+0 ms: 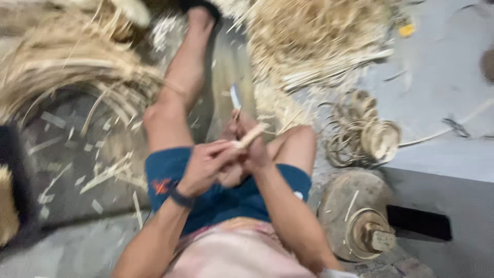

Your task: The person sits on the floor and weaves thin bamboo strips around a circular bamboo ring to form a basket rim. They use scissors to trim excess material and tie off the ends, then place the finished rim aside.

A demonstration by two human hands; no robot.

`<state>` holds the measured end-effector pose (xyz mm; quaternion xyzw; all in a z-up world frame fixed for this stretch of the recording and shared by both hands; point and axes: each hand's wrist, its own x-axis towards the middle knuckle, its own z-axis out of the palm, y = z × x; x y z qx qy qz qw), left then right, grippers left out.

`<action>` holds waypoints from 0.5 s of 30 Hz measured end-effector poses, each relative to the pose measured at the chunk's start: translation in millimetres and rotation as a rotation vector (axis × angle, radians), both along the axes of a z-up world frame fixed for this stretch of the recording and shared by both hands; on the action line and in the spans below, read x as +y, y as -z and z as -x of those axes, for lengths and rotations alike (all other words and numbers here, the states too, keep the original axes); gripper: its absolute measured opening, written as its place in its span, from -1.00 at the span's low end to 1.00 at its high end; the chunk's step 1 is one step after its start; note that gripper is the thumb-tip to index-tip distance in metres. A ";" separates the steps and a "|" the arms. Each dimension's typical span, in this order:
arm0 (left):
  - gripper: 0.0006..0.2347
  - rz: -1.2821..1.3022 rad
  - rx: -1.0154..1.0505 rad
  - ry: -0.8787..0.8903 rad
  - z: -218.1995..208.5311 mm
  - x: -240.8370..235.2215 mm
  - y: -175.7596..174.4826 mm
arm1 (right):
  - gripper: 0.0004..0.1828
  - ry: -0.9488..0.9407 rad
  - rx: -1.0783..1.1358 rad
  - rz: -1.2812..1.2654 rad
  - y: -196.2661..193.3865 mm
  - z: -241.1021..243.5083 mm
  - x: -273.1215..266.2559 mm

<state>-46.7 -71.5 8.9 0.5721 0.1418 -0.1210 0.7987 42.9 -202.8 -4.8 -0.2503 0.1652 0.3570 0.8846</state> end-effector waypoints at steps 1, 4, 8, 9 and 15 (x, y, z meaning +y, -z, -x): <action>-0.77 -0.013 0.016 -0.058 -1.1 7.3 3.8 | -0.82 0.025 -0.017 0.099 -0.4 9.6 -5.1; -0.79 0.282 0.059 -0.358 -9.2 44.1 16.9 | -0.88 0.009 -0.285 -0.076 -4.6 38.2 -42.6; -0.85 0.220 -0.002 -0.572 -17.9 58.8 26.0 | -0.73 0.225 -0.198 0.075 0.3 27.5 -98.1; -0.86 0.219 -0.061 -0.580 -19.0 60.0 26.3 | -0.69 0.304 -0.144 0.116 4.3 18.7 -106.2; -0.93 -0.453 -0.172 -0.461 -16.3 66.6 26.8 | -0.79 0.189 -0.145 0.624 1.3 7.7 -113.7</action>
